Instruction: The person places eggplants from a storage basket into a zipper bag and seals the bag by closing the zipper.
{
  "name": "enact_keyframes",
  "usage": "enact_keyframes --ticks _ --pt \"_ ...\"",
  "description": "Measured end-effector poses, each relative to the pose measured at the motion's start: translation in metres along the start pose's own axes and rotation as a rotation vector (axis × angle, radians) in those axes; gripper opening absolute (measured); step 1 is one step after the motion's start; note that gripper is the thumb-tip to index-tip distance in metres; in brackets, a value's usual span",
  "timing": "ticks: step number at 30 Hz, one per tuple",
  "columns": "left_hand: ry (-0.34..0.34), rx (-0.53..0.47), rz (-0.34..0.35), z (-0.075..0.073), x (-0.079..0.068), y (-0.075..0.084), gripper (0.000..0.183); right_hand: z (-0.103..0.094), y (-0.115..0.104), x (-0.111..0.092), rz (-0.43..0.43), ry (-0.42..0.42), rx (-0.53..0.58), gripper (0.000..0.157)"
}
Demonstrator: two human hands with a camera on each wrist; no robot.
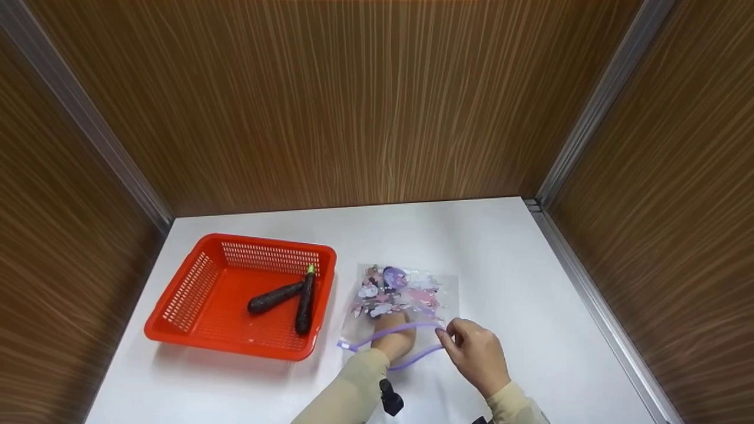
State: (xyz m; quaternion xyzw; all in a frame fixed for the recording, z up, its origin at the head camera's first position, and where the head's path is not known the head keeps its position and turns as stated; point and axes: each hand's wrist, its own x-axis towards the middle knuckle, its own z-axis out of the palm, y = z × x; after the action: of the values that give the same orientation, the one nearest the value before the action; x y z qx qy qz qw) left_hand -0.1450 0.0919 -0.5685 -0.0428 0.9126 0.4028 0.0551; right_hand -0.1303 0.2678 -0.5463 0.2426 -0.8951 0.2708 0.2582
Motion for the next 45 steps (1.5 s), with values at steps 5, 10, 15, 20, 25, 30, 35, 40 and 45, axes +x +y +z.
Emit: enact_keyframes --ticks 5,10,15,20,25,30,35,40,45 --pt "0.032 0.081 0.231 0.005 -0.006 0.012 0.013 -0.002 0.004 0.0 0.012 0.01 -0.014 0.026" --pt "-0.098 0.04 0.286 -0.001 -0.02 0.026 0.013 -0.004 0.006 0.0 0.015 0.013 -0.028 0.029" --pt "-0.097 0.073 0.441 -0.011 -0.031 0.037 0.01 -0.005 0.005 0.001 0.029 0.013 -0.039 0.033" --pt "-0.134 0.075 0.508 -0.023 -0.042 0.041 0.011 -0.005 0.007 0.001 0.044 0.0 -0.048 0.035" --pt "-0.148 0.067 0.537 -0.035 -0.05 0.042 0.01 -0.007 0.008 0.001 0.039 0.001 -0.049 0.037" --pt "-0.144 0.063 0.555 -0.042 -0.053 0.042 0.008 -0.008 0.007 0.002 0.046 -0.006 -0.051 0.038" --pt "-0.12 0.065 0.574 -0.05 -0.055 0.039 0.005 -0.008 0.007 0.003 0.055 -0.016 -0.055 0.038" --pt "-0.081 0.052 0.565 -0.066 -0.056 0.03 0.004 -0.009 0.007 0.003 0.061 -0.022 -0.042 0.038" --pt "-0.042 0.05 0.518 -0.086 -0.054 0.016 0.005 -0.009 0.007 0.003 0.078 -0.035 -0.037 0.037"
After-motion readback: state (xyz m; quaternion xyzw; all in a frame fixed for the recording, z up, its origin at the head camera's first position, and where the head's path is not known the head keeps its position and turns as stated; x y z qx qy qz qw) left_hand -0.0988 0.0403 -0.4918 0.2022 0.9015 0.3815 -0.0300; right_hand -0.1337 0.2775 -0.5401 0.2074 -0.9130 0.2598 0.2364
